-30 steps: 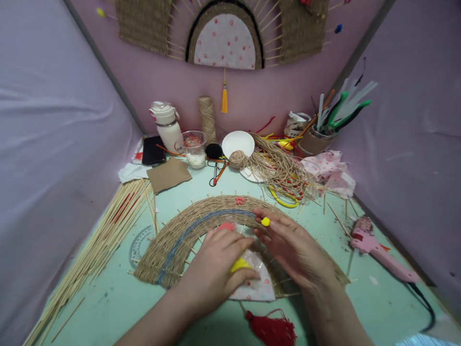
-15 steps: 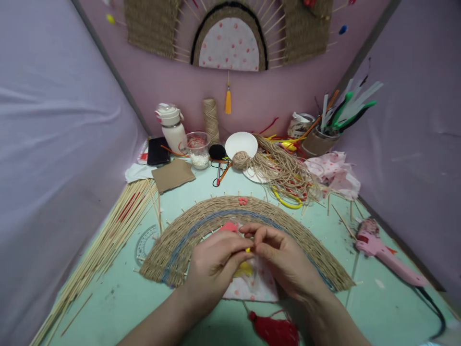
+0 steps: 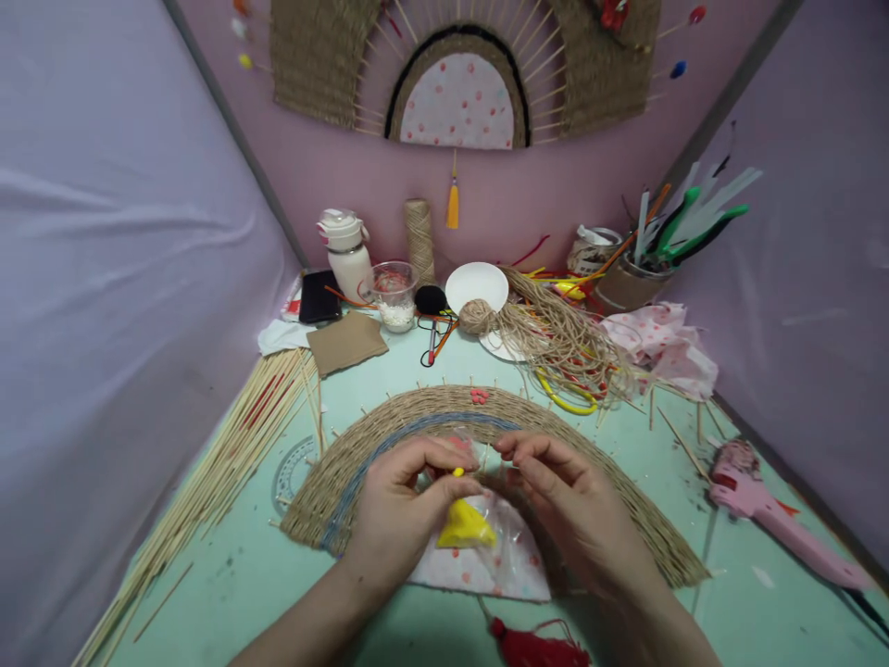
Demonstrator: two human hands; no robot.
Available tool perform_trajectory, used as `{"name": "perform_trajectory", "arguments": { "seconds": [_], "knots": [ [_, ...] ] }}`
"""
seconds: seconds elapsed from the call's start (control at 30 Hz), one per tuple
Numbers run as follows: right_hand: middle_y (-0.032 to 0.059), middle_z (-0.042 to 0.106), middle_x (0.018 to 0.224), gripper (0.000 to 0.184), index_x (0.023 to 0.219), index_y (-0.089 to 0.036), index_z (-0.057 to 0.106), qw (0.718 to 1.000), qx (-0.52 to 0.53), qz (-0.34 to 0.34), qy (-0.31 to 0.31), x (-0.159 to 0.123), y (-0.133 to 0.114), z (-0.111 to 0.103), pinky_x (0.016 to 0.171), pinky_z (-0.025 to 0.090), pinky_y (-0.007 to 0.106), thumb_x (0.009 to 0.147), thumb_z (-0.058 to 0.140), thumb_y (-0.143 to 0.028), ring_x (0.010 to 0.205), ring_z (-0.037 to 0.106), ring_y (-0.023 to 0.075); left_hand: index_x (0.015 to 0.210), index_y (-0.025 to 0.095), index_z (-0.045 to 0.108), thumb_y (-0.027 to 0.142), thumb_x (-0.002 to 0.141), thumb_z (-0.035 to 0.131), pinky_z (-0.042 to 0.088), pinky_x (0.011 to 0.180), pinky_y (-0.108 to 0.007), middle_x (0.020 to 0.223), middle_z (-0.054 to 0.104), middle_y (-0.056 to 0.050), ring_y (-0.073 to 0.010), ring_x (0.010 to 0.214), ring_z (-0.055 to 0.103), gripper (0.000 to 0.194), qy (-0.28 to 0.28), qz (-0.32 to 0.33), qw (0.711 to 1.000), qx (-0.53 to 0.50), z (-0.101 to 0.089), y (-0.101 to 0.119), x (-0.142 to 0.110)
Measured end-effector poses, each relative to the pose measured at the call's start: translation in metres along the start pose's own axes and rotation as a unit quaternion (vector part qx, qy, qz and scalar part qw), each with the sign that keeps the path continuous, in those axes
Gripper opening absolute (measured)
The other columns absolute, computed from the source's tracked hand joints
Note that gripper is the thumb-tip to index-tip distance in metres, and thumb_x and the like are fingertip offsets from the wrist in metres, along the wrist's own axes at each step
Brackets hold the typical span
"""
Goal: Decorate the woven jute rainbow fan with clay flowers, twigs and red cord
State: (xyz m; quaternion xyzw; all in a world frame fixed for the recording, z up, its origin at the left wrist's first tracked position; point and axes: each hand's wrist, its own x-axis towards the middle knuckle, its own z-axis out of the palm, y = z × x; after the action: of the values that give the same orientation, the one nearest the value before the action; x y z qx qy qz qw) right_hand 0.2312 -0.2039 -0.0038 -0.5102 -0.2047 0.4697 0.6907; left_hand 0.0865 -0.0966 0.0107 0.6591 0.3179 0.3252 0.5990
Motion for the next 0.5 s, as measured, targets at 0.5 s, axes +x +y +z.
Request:
{"name": "perform_trajectory", "arguments": {
  "seconds": [0.5],
  "knots": [
    [0.0009,0.065,0.101,0.015,0.078,-0.024,0.068,0.997,-0.065,-0.04,-0.022,0.0009,0.0031,-0.0018,0.089,0.045,0.034,0.084,0.072,-0.037,0.098,0.059,0.0187,0.086,0.026,0.079,0.017,0.078,0.073,0.052,0.083,-0.027,0.092,0.075,-0.003,-0.0163,0.09,0.068,0.013,-0.04,-0.006,0.998,-0.04,-0.0029,-0.0045,0.0037]
  ]
}}
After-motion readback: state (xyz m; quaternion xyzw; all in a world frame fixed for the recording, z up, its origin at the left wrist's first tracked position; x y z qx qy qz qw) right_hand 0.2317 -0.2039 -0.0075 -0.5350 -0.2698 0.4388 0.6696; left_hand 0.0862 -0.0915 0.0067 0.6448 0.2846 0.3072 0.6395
